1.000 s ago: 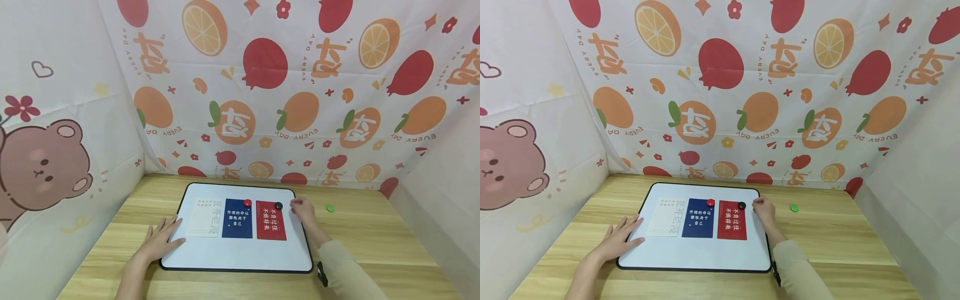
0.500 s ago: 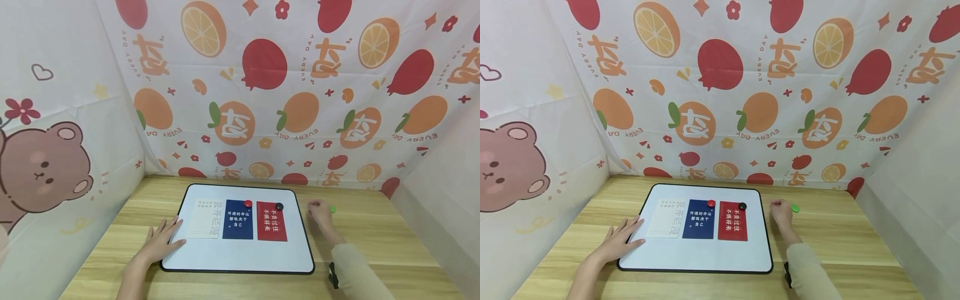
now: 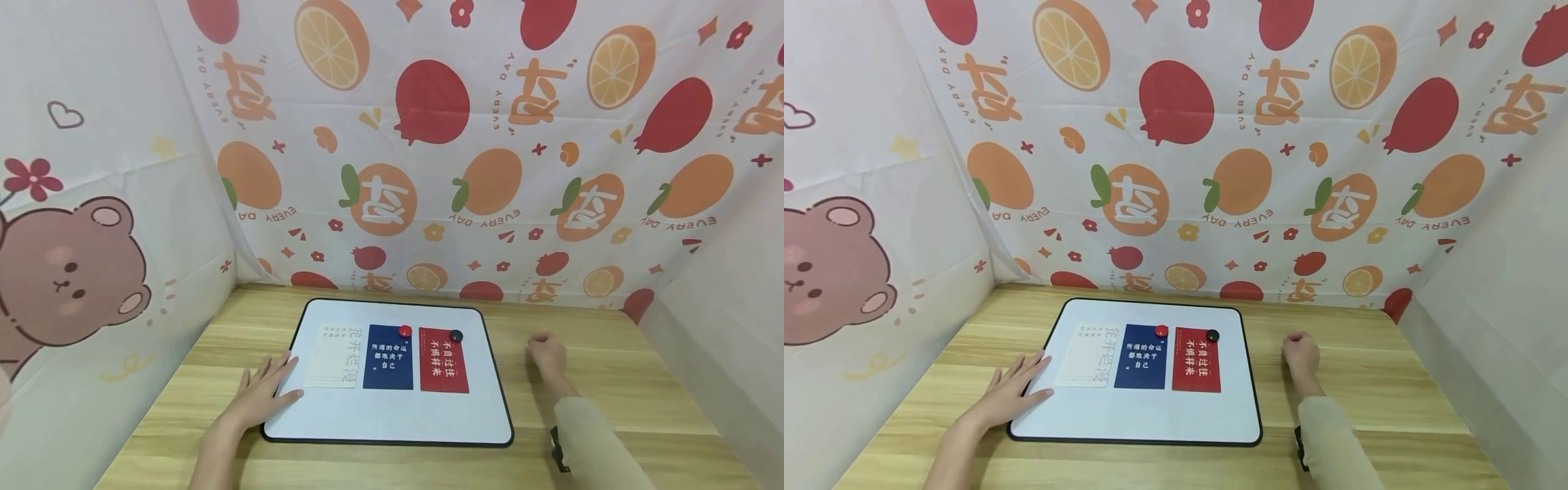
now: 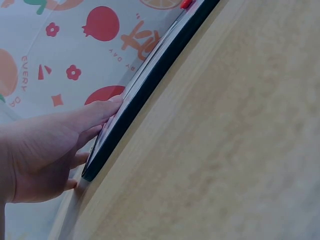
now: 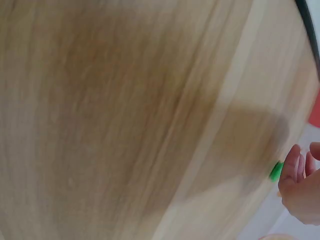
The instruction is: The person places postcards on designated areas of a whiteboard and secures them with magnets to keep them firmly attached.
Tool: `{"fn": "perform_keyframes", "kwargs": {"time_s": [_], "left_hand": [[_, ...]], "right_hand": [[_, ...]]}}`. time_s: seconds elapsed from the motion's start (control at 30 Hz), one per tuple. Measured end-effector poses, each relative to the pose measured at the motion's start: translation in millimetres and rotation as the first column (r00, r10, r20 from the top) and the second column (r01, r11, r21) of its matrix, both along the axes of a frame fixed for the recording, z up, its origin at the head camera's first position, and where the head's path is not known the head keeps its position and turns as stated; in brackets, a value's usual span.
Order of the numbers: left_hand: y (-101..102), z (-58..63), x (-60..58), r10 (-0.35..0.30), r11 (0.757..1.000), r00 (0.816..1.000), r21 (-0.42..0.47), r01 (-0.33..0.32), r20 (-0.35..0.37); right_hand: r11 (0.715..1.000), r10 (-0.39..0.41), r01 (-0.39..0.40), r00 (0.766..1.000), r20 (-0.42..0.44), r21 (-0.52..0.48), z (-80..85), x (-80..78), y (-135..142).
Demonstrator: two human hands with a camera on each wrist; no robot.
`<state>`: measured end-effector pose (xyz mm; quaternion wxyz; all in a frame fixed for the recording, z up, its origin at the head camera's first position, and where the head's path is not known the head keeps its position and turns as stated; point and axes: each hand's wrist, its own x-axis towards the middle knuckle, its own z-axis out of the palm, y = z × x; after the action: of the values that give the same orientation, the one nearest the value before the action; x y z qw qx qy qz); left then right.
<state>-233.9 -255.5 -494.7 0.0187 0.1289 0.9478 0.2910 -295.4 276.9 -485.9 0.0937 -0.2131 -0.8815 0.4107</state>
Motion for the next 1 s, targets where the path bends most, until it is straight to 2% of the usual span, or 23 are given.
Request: {"fn": "perform_keyframes", "kwargs": {"time_s": [0.17,0.37,0.6,0.7,1.0], "left_hand": [[2,-0.2,0.5,0.003,1.000,1.000,-0.002,-0.003,0.000],[2,1.0,0.8,0.003,1.000,1.000,-0.004,-0.003,-0.001],[2,1.3,0.7,-0.001,1.000,1.000,0.001,0.001,-0.002],[1,0.9,0.3,-0.001,1.000,1.000,-0.005,0.001,-0.006],[0,0.2,0.6,0.003,1.000,1.000,-0.005,-0.003,-0.001]], "right_hand": [[0.999,-0.042,0.041,0.999,0.022,0.034,0.5,2.3,9],[0.996,-0.074,0.074,0.997,0.005,0.059,-0.3,1.9,13],[0.998,-0.040,0.038,0.998,0.038,0.057,-4.4,-0.4,19],[0.995,-0.028,0.025,0.999,0.033,0.096,-8.5,-1.7,20],[0.980,-0.057,0.057,0.998,-0.005,0.191,-16.4,-6.1,15]]}}
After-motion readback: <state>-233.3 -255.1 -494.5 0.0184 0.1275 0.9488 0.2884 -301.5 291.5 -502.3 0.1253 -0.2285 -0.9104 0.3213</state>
